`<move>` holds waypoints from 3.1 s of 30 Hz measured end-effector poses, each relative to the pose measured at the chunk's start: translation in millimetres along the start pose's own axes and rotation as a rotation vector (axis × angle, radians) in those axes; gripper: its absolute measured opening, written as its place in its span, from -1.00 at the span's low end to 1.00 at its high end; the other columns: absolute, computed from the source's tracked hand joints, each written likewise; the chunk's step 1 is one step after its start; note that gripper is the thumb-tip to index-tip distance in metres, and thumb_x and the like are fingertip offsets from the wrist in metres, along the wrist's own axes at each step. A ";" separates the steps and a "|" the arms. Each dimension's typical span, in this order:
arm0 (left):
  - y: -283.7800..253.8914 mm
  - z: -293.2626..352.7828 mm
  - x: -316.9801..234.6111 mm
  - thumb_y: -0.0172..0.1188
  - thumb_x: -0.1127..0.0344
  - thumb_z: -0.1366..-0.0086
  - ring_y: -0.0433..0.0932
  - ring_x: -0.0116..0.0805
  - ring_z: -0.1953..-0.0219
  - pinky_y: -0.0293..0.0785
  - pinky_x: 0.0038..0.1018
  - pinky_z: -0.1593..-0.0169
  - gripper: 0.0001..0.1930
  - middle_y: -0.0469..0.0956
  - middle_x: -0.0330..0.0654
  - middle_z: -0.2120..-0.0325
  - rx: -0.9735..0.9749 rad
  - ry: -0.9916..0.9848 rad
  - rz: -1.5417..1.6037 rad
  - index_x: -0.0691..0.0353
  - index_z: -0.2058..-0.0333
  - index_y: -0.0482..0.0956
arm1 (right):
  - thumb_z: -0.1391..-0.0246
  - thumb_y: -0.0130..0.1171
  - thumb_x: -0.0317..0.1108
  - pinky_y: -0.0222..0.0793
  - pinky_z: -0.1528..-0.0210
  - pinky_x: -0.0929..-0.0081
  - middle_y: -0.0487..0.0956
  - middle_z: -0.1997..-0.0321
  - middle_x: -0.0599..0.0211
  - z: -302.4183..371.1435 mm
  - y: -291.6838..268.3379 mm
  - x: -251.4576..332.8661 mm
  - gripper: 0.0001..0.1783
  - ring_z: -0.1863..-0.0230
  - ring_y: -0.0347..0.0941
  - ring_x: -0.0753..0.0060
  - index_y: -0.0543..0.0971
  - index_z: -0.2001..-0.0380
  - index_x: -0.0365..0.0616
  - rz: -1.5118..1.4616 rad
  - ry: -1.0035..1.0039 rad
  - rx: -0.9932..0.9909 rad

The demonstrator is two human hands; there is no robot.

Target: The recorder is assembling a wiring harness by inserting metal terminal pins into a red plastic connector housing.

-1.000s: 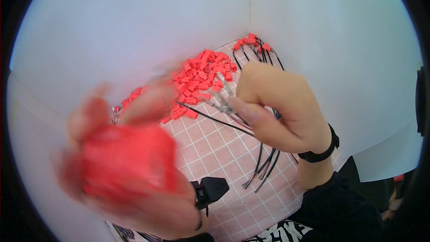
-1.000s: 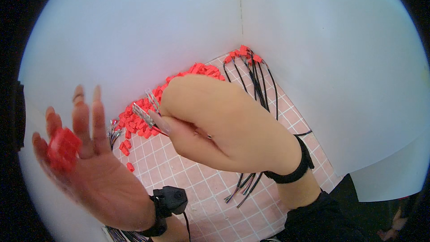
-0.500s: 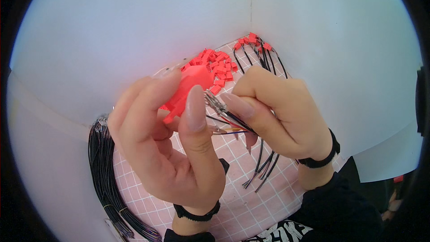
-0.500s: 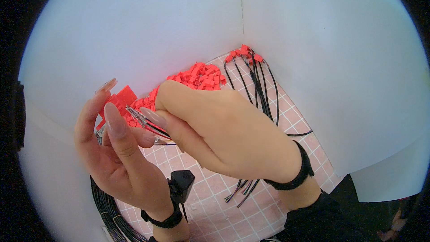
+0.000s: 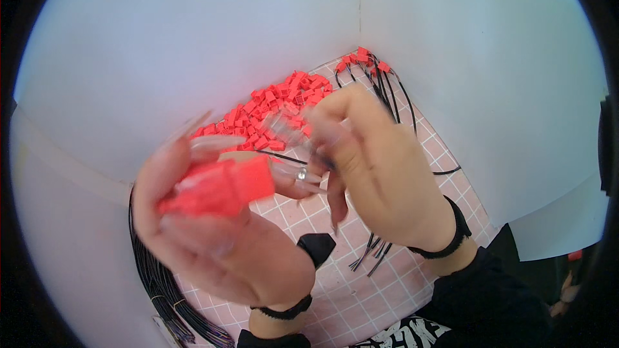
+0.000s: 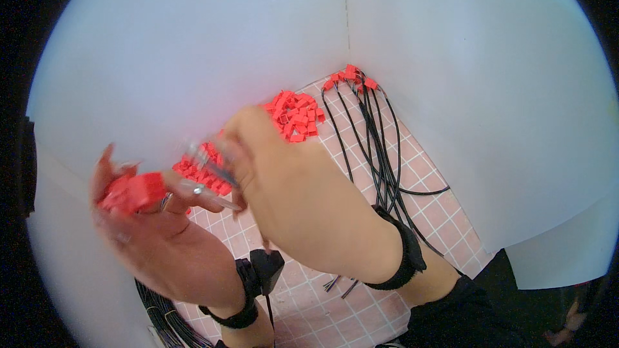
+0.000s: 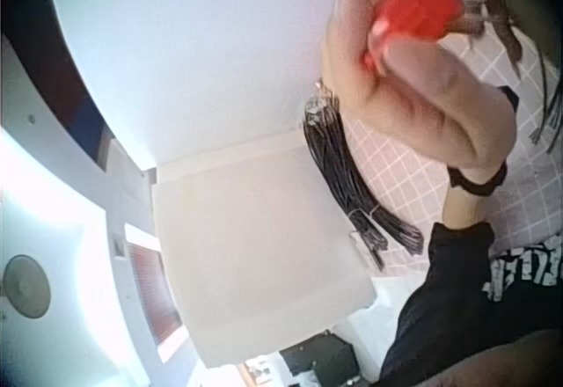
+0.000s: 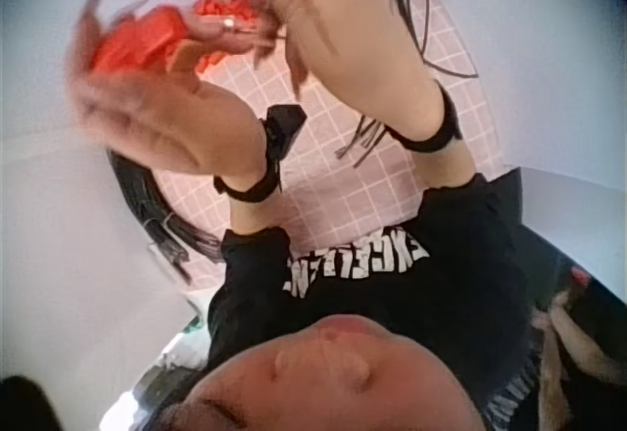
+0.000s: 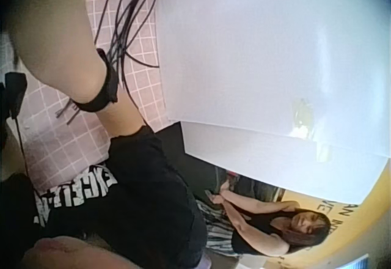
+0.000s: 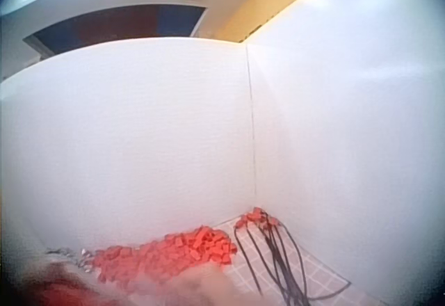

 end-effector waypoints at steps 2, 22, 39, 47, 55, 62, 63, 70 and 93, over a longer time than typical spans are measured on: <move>12.6 3.5 2.1 -0.30 0.03 -0.25 0.36 -0.46 0.60 0.37 -0.63 0.73 -0.49 0.32 -0.11 0.43 0.011 -0.069 0.014 0.44 0.09 0.19 | -0.11 -0.20 -0.40 0.15 0.71 0.76 0.36 0.61 0.38 -0.8 -8.7 -0.5 -0.86 0.71 0.33 0.66 0.31 0.32 -0.23 0.004 -0.107 -0.105; 24.5 20.6 -10.9 -0.40 0.19 -0.29 0.41 -0.33 0.44 0.35 -0.39 0.23 -0.65 0.27 -0.03 0.31 0.305 0.417 -0.188 0.40 0.19 0.19 | -0.13 -0.26 -0.37 0.19 0.77 0.74 0.41 0.52 0.27 4.1 -12.0 3.4 -0.83 0.57 0.32 0.67 0.28 0.41 -0.26 -0.021 -0.026 -0.166; 13.1 6.9 1.4 -0.41 0.11 -0.26 0.32 -0.38 0.60 0.33 -0.55 0.63 -0.67 0.30 -0.11 0.51 0.185 -0.016 0.600 0.24 0.36 0.23 | -0.13 -0.27 -0.37 0.15 0.60 0.82 0.38 0.51 0.28 -1.8 -10.0 2.5 -0.79 0.62 0.29 0.70 0.31 0.35 -0.30 -0.120 -0.237 -0.096; 8.6 3.1 24.1 -0.39 0.11 -0.26 0.26 -0.44 0.59 0.18 -0.62 0.56 -0.68 0.31 -0.10 0.59 0.046 -0.295 0.398 0.25 0.33 0.20 | -0.05 -0.16 -0.44 0.08 0.24 0.63 0.31 0.41 0.27 -2.8 -4.2 11.8 -0.84 0.39 0.17 0.55 0.36 0.53 -0.26 0.039 -0.386 0.081; 14.1 6.7 28.0 -0.16 0.17 -0.17 0.22 -0.61 0.56 0.06 -0.72 0.59 -0.76 0.30 -0.23 0.47 0.100 -0.505 0.399 0.23 0.31 0.21 | 0.09 -0.13 -0.41 0.04 0.29 0.58 0.30 0.28 0.15 5.3 -4.8 27.9 -0.80 0.41 0.11 0.53 0.32 0.72 -0.18 0.196 -0.500 0.066; 20.0 6.9 22.8 -0.24 0.20 -0.17 0.23 -0.52 0.57 0.12 -0.68 0.55 -0.72 0.29 -0.18 0.54 0.176 -0.371 0.473 0.28 0.25 0.15 | 0.09 -0.14 -0.33 0.04 0.29 0.59 0.29 0.25 0.16 6.6 -9.4 27.4 -0.74 0.45 0.08 0.56 0.30 0.76 -0.17 0.120 -0.452 0.040; 20.2 6.8 23.5 -0.24 0.20 -0.17 0.23 -0.52 0.57 0.12 -0.68 0.55 -0.72 0.29 -0.18 0.54 0.177 -0.372 0.472 0.28 0.25 0.15 | 0.09 -0.13 -0.34 0.04 0.29 0.59 0.29 0.25 0.17 6.1 -10.0 24.3 -0.74 0.44 0.09 0.56 0.30 0.76 -0.18 0.101 -0.357 0.062; 22.6 6.6 17.3 -0.26 0.20 -0.17 0.23 -0.48 0.55 0.16 -0.63 0.50 -0.74 0.29 -0.12 0.53 0.233 -0.326 0.536 0.27 0.26 0.15 | 0.06 -0.10 -0.40 0.06 0.28 0.62 0.28 0.27 0.22 6.3 -10.5 20.3 -0.79 0.42 0.13 0.57 0.32 0.71 -0.20 0.017 -0.308 0.077; 30.8 10.9 11.9 -0.28 0.22 -0.25 0.29 -0.35 0.32 0.21 -0.48 0.20 -0.72 0.28 -0.03 0.35 0.388 -0.228 0.648 0.26 0.15 0.11 | 0.09 -0.05 -0.34 0.03 0.34 0.68 0.24 0.35 0.21 11.7 -23.5 26.8 -0.78 0.43 0.12 0.62 0.36 0.67 -0.26 0.073 -0.300 -0.017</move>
Point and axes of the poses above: each hand's wrist, its own z-axis away from the middle knuckle, its own y-axis out of the palm, x = y × z, the point moved 6 cm from there along -z, towards the middle knuckle
